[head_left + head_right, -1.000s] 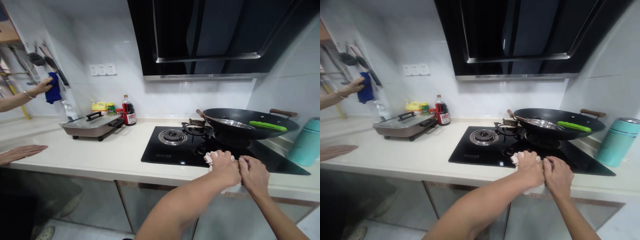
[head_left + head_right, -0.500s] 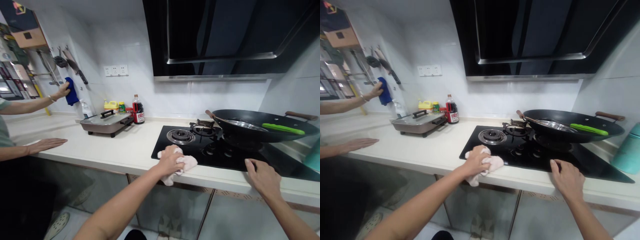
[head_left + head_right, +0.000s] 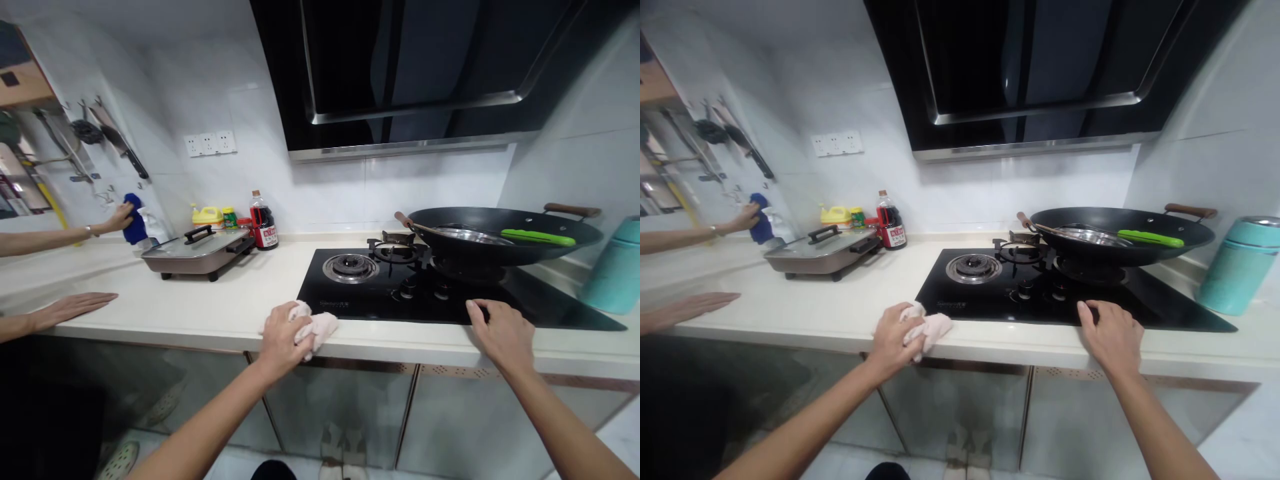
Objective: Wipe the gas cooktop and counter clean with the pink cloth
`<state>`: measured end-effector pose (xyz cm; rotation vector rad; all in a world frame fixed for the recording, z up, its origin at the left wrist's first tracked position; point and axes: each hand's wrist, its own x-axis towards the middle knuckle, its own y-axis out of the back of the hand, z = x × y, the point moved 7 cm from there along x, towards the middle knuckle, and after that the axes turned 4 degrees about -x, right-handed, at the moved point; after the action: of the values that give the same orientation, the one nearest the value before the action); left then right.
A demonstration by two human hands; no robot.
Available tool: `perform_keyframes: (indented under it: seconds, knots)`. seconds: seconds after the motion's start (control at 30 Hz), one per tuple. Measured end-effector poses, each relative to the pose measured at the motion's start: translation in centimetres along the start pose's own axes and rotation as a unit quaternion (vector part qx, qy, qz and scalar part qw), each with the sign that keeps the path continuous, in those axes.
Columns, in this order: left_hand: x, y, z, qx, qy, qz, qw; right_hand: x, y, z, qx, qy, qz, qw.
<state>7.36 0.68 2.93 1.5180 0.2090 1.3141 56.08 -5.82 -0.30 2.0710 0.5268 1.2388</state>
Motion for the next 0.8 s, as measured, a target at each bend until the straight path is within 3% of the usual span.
perform_keyframes:
  seconds: [0.1,0.3,0.37,0.43,0.53,0.6,0.67,0.73,0.8]
  knots:
    - [0.7,-2.5,6.2,-0.037,-0.044,-0.013,0.998,0.0,-0.1,-0.2,0.000,0.007,-0.010,1.000]
    - [4.1,-9.2,20.4,-0.090,-0.168,-0.101,0.976,0.2,-0.5,-0.2,0.008,0.026,-0.023,0.999]
    - [5.3,-10.7,23.2,-0.107,-0.170,-0.119,0.972,0.3,-0.4,0.1,0.031,0.029,-0.021,0.999]
    - [6.1,-11.6,24.5,-0.139,-0.162,-0.148,0.966,0.3,0.4,0.4,0.074,0.015,0.009,0.997]
    - [6.6,-11.9,23.8,-0.202,-0.153,-0.206,0.945,-1.1,3.0,-0.6,0.128,-0.010,0.095,0.987]
    - [6.7,-10.9,21.6,-0.236,-0.140,-0.208,0.939,-2.7,4.2,-3.3,0.130,0.030,0.109,0.985]
    - [6.9,-9.3,18.1,-0.239,-0.116,-0.170,0.949,-4.3,4.4,-7.7,0.114,0.123,0.054,0.984]
    - [7.1,-7.4,13.8,-0.205,-0.084,-0.123,0.967,-5.8,3.6,-12.1,0.089,0.214,-0.042,0.972]
    - [7.1,-5.9,9.2,-0.146,-0.044,-0.097,0.984,-6.8,2.6,-15.5,0.054,0.251,-0.120,0.959]
